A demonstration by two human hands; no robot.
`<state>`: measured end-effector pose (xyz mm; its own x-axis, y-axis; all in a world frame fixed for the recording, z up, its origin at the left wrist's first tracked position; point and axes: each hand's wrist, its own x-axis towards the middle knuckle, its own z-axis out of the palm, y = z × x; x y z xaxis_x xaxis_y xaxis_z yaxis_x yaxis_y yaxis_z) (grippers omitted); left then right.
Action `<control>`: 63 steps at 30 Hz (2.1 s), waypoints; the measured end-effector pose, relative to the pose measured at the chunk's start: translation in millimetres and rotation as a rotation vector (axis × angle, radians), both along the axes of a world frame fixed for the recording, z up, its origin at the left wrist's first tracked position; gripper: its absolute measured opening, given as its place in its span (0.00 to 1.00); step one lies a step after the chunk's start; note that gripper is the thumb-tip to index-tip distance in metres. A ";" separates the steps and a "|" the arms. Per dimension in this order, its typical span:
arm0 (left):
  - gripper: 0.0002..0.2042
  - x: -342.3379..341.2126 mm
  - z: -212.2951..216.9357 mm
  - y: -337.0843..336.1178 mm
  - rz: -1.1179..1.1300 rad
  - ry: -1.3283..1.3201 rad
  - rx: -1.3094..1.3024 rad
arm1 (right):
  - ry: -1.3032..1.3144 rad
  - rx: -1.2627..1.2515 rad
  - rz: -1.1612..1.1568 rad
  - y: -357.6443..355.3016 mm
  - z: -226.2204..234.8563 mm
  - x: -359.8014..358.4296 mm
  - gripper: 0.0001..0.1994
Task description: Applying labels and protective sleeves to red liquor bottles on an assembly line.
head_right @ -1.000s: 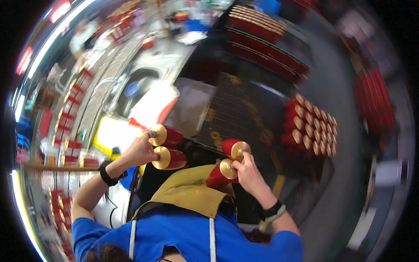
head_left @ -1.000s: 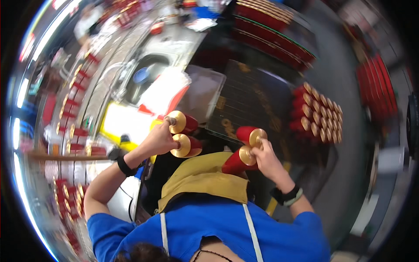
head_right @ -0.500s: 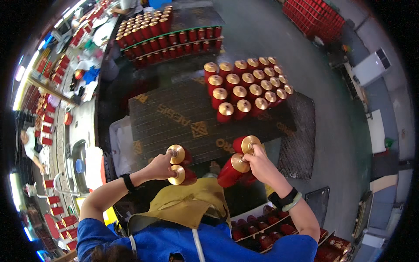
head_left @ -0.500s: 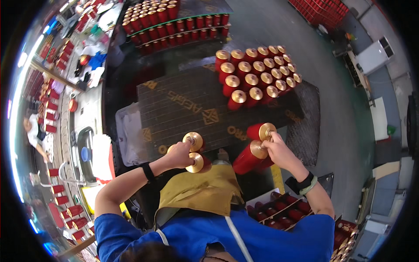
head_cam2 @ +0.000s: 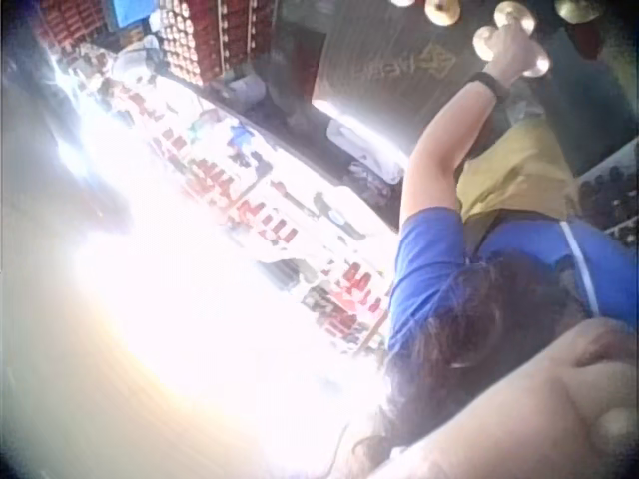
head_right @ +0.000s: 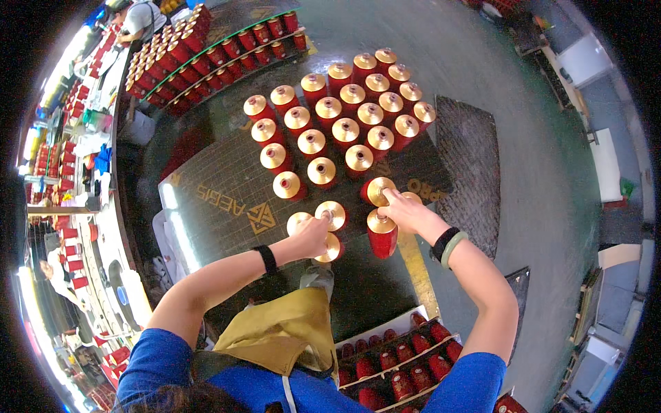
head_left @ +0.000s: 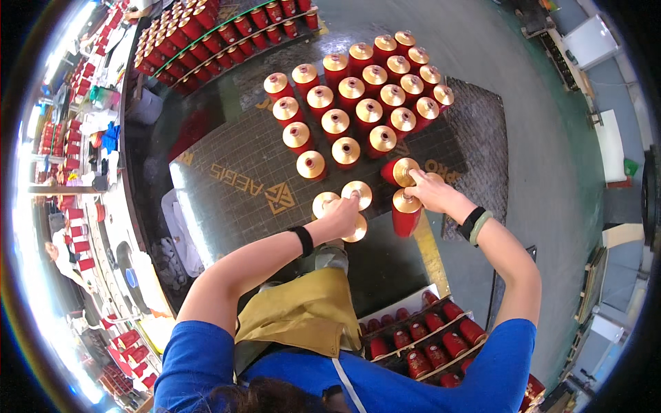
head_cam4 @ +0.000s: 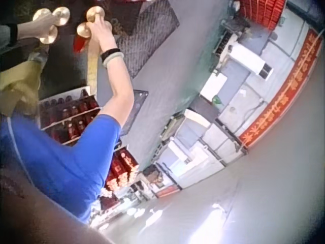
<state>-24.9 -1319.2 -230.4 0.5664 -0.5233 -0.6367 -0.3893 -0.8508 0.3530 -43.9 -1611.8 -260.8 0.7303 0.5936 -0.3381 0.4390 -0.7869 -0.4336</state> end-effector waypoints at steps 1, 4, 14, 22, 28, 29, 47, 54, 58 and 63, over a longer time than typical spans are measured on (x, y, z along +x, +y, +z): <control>0.34 6.8 -7.6 -15.0 0.011 -0.001 0.003 | 0.004 0.006 -0.006 -9.5 -6.1 7.8 0.16; 0.34 25.7 -25.6 -57.5 0.016 0.004 0.015 | -0.006 0.012 0.006 -34.5 -27.1 27.1 0.14; 0.35 63.1 -66.1 -119.7 0.044 -0.007 0.062 | -0.119 -0.062 0.149 -77.3 -69.9 62.5 0.14; 0.37 65.0 -54.3 -114.2 -0.074 -0.042 0.027 | -0.236 0.173 0.047 -111.5 -45.3 56.1 0.13; 0.32 66.1 -42.5 -99.4 -0.073 -0.045 -0.080 | -0.246 0.198 0.024 -147.8 -43.2 74.7 0.08; 0.29 66.0 -43.5 -95.9 -0.099 -0.043 -0.133 | -0.272 0.198 0.022 -153.2 -45.5 79.8 0.07; 0.09 45.9 -52.7 -74.8 -0.277 -0.126 -0.122 | -0.229 -0.107 -0.089 -181.0 -93.7 154.2 0.09; 0.11 42.6 13.7 -37.9 -0.229 -0.096 0.031 | -0.393 -0.033 -0.291 -123.7 -44.2 142.5 0.09; 0.14 42.5 17.9 0.7 -0.154 -0.105 0.079 | -0.381 0.417 -0.212 -6.8 -21.6 107.9 0.07; 0.11 54.8 6.9 27.8 -0.050 -0.123 0.122 | -0.086 0.497 -0.263 106.5 -30.2 47.3 0.22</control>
